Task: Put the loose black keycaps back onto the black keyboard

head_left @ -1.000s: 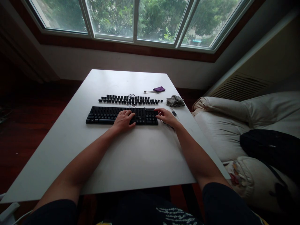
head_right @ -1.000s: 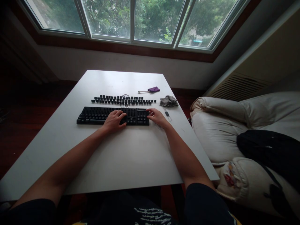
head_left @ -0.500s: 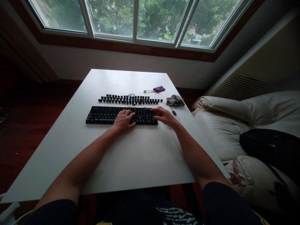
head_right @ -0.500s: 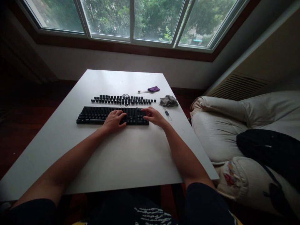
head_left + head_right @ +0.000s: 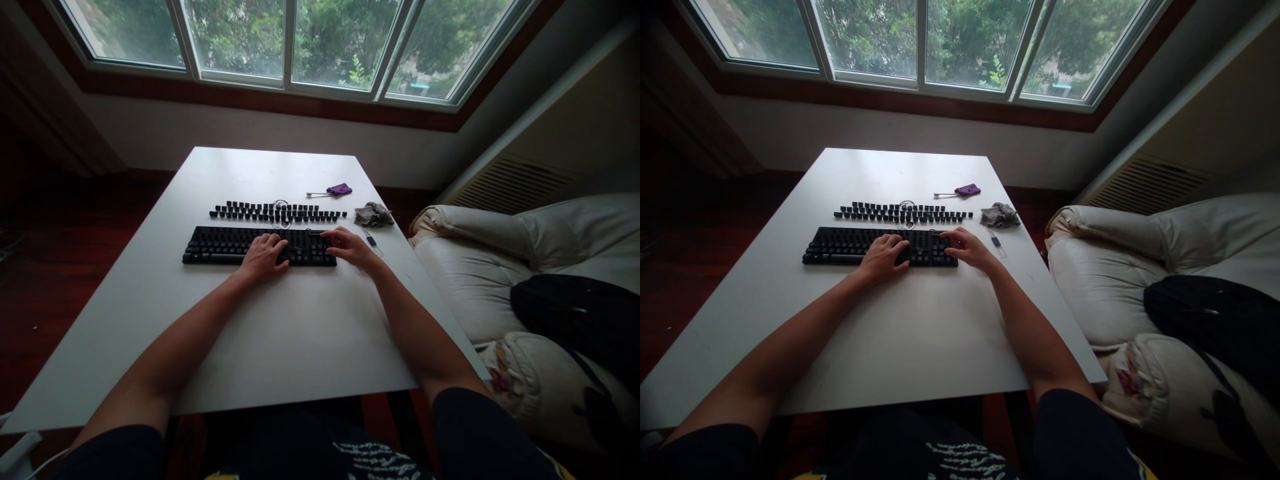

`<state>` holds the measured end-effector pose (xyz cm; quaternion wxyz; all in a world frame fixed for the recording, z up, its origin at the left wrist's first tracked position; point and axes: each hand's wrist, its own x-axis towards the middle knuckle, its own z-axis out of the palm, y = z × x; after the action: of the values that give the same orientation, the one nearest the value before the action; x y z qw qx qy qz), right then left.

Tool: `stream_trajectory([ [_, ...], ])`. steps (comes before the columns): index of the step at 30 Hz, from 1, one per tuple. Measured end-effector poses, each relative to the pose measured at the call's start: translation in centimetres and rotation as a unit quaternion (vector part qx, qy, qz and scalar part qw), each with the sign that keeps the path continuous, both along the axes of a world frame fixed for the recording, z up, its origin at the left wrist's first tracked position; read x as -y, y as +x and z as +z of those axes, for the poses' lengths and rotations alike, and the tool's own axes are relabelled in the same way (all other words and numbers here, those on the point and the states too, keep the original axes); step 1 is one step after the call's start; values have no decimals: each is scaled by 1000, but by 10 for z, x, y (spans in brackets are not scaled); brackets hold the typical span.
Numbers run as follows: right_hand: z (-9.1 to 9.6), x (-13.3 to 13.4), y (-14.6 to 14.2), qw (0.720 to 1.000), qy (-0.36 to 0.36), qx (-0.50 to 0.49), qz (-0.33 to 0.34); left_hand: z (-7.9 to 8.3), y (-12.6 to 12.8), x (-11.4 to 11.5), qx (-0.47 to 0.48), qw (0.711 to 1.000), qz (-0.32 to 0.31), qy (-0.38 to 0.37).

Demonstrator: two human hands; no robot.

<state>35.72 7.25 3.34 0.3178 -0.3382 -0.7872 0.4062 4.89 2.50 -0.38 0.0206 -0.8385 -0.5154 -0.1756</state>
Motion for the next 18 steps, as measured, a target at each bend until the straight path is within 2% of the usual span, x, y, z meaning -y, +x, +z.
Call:
stream_trajectory([
  [6, -7, -6, 4, 1000, 6, 10, -21, 0, 0, 1, 5, 1000, -4, 1],
  [11, -20, -18, 16, 992, 36, 47, -109, 1, -1, 1, 2, 1000, -4, 1],
  [15, -29, -27, 29, 980, 53, 112, -158, 1, -1, 1, 0, 1000, -5, 4],
  [18, -37, -30, 35, 955, 110, 206, -186, 1, -1, 1, 4, 1000, -5, 3],
])
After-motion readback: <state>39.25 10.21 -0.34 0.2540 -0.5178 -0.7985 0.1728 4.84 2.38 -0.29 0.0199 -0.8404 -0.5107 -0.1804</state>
